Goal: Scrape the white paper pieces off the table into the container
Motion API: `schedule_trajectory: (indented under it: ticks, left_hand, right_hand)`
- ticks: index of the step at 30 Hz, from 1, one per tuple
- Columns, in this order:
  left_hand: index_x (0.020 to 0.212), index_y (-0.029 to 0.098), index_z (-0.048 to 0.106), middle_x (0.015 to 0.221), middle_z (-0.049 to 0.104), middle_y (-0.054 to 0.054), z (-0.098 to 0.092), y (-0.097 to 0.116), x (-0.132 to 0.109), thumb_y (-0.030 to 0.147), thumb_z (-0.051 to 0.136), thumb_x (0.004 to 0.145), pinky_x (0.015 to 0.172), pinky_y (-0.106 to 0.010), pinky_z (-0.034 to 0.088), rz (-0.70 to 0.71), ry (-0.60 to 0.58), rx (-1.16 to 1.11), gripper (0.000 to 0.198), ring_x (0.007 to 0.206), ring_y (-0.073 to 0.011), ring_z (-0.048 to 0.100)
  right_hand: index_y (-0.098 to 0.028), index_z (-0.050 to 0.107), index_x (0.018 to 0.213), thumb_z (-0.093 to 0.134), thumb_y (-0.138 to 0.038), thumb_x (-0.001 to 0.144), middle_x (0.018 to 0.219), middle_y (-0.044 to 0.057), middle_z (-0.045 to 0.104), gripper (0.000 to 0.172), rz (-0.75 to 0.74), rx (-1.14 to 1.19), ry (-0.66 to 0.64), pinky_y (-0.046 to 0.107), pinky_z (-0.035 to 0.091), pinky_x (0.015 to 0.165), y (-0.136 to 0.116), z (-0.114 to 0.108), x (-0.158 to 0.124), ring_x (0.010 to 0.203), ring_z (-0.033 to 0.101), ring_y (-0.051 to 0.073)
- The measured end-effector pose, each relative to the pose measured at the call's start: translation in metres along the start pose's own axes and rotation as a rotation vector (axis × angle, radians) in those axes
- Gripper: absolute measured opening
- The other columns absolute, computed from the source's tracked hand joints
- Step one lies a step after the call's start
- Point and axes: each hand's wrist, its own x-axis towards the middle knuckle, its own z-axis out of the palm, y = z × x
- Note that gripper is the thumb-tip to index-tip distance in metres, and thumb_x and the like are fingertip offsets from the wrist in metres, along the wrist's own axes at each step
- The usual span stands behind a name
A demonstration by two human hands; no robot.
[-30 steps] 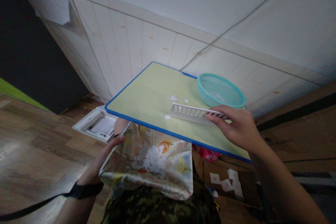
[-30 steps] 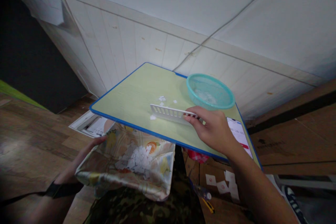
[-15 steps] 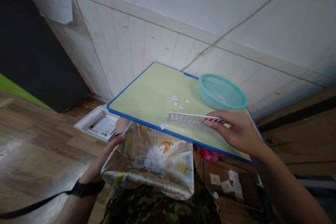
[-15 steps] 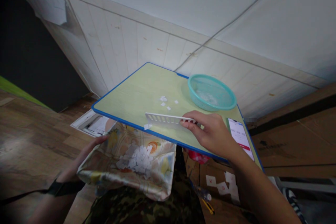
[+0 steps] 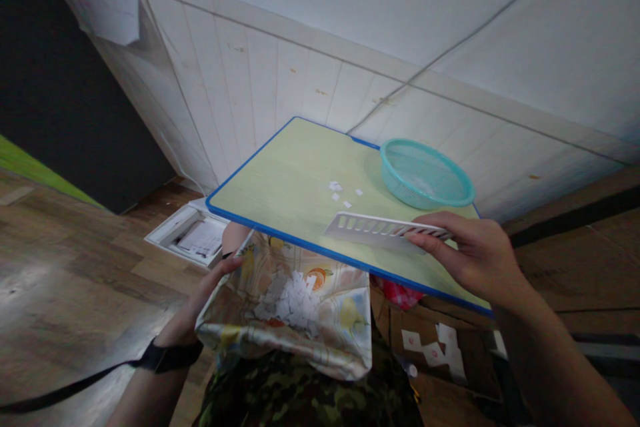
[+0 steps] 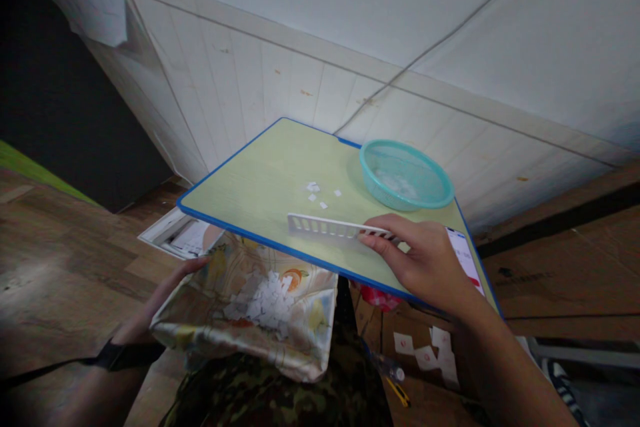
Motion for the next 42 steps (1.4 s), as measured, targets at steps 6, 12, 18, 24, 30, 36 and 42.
schedule_trajectory:
  ticks: [6,12,18,24,30,36,42]
  left_hand:
    - [0.110,0.013,0.075,0.083,0.083,-0.010,-0.002,-0.001,0.002,0.030,0.066,0.086,0.072,-0.040,0.063,-0.010,-0.017,-0.029,0.030,0.088,-0.0352,0.078]
    - [0.088,0.015,0.078,0.074,0.082,-0.007,-0.007,0.000,0.004,0.026,0.068,0.084,0.065,-0.032,0.062,0.007,0.025,-0.010,0.015,0.080,-0.0316,0.079]
    - [0.104,0.015,0.076,0.085,0.083,-0.009,-0.016,-0.002,0.008,0.029,0.071,0.083,0.075,-0.036,0.062,0.009,0.021,0.026,0.027,0.090,-0.0340,0.078]
    - [0.110,0.013,0.075,0.086,0.084,-0.009,-0.012,-0.001,0.007,0.028,0.069,0.084,0.076,-0.039,0.063,-0.021,0.007,0.004,0.031,0.094,-0.0369,0.077]
    - [0.128,0.015,0.069,0.089,0.084,-0.010,-0.001,0.002,0.000,0.027,0.070,0.081,0.076,-0.042,0.064,-0.033,0.065,-0.005,0.048,0.097,-0.0381,0.076]
    - [0.141,0.021,0.059,0.089,0.084,-0.007,0.007,0.004,-0.004,0.019,0.072,0.077,0.076,-0.040,0.064,0.040,0.183,0.031,0.066,0.100,-0.0375,0.075]
    - [0.136,0.018,0.063,0.083,0.084,-0.006,0.006,0.005,-0.003,0.022,0.069,0.081,0.072,-0.042,0.065,-0.028,0.166,-0.023,0.055,0.091,-0.0375,0.078]
  right_hand:
    - [-0.028,0.071,0.101,0.063,-0.024,0.092,0.088,0.002,0.079,0.013,-0.007,-0.186,0.219,0.029,0.055,0.059,-0.006,0.005,-0.045,0.067,0.075,0.021]
    - [-0.026,0.060,0.128,0.051,-0.004,0.086,0.104,0.005,0.078,0.049,-0.231,-0.084,0.119,0.029,0.062,0.069,-0.021,0.037,-0.064,0.083,0.077,0.021]
    - [-0.026,0.063,0.129,0.056,-0.008,0.086,0.106,0.007,0.078,0.047,-0.138,-0.223,0.140,0.029,0.062,0.069,0.017,0.050,-0.067,0.077,0.077,0.022]
    - [-0.022,0.070,0.115,0.059,-0.016,0.091,0.095,0.007,0.079,0.027,-0.087,-0.384,0.231,0.025,0.056,0.058,0.039,0.052,-0.057,0.068,0.075,0.019]
    - [-0.021,0.069,0.117,0.057,-0.013,0.091,0.102,0.008,0.079,0.030,-0.125,-0.352,0.209,0.027,0.057,0.067,0.034,0.059,-0.047,0.076,0.076,0.020]
    - [-0.021,0.071,0.107,0.058,-0.021,0.093,0.093,0.007,0.079,0.019,-0.057,-0.392,0.258,0.025,0.054,0.063,0.041,0.048,-0.037,0.070,0.075,0.019]
    - [-0.021,0.071,0.101,0.055,-0.025,0.096,0.080,0.004,0.077,0.017,-0.080,-0.393,0.194,0.025,0.047,0.055,0.044,0.040,-0.011,0.061,0.071,0.016]
